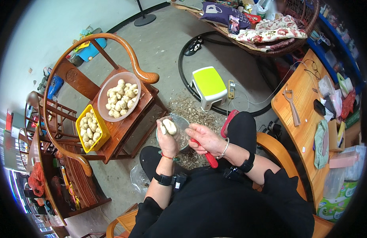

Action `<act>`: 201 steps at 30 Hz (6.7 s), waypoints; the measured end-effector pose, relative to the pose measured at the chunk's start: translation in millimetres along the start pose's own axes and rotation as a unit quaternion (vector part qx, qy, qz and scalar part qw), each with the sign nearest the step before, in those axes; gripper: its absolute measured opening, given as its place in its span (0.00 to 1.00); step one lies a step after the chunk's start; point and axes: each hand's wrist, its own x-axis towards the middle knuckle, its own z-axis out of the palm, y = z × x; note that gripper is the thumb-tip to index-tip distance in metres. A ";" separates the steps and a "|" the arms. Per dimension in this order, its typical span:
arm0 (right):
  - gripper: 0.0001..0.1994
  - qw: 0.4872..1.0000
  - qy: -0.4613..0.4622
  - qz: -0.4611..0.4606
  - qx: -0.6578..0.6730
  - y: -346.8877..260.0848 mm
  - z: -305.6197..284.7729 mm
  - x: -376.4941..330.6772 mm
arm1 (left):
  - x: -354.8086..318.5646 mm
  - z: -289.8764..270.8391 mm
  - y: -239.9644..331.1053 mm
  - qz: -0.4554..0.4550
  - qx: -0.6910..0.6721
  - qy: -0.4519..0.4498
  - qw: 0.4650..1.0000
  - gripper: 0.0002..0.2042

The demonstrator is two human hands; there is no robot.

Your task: The person peels a potato using a wooden-handled peeler while sitting, placing the peels into a small green tub and holding the peeled potato in their hand.

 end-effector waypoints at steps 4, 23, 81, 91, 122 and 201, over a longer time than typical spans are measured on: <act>0.09 0.972 0.101 -0.105 -0.186 -0.5 -1.2 4.0 | 2.6 -4.8 8.1 -0.035 -0.054 -0.050 0.997 0.26; 0.11 0.829 0.165 -0.259 -0.467 52.3 -27.5 39.9 | 13.7 -36.9 -11.9 0.101 0.225 0.149 0.958 0.18; 0.12 0.459 0.647 -0.075 -0.605 -49.6 -205.6 -267.3 | -46.6 -241.3 27.2 -0.078 0.178 0.244 0.950 0.11; 0.11 0.378 0.657 -0.195 -0.623 -57.1 -187.7 -265.1 | -48.5 -249.2 23.8 -0.077 0.184 0.231 0.952 0.11; 0.15 0.931 0.192 -0.176 -0.256 30.6 -147.3 -32.3 | -74.0 -267.9 22.7 -0.066 0.169 0.278 0.943 0.11; 0.06 0.940 0.257 0.063 -0.216 81.9 -168.3 22.0 | -121.3 -525.4 -308.5 -0.318 0.570 0.417 0.633 0.12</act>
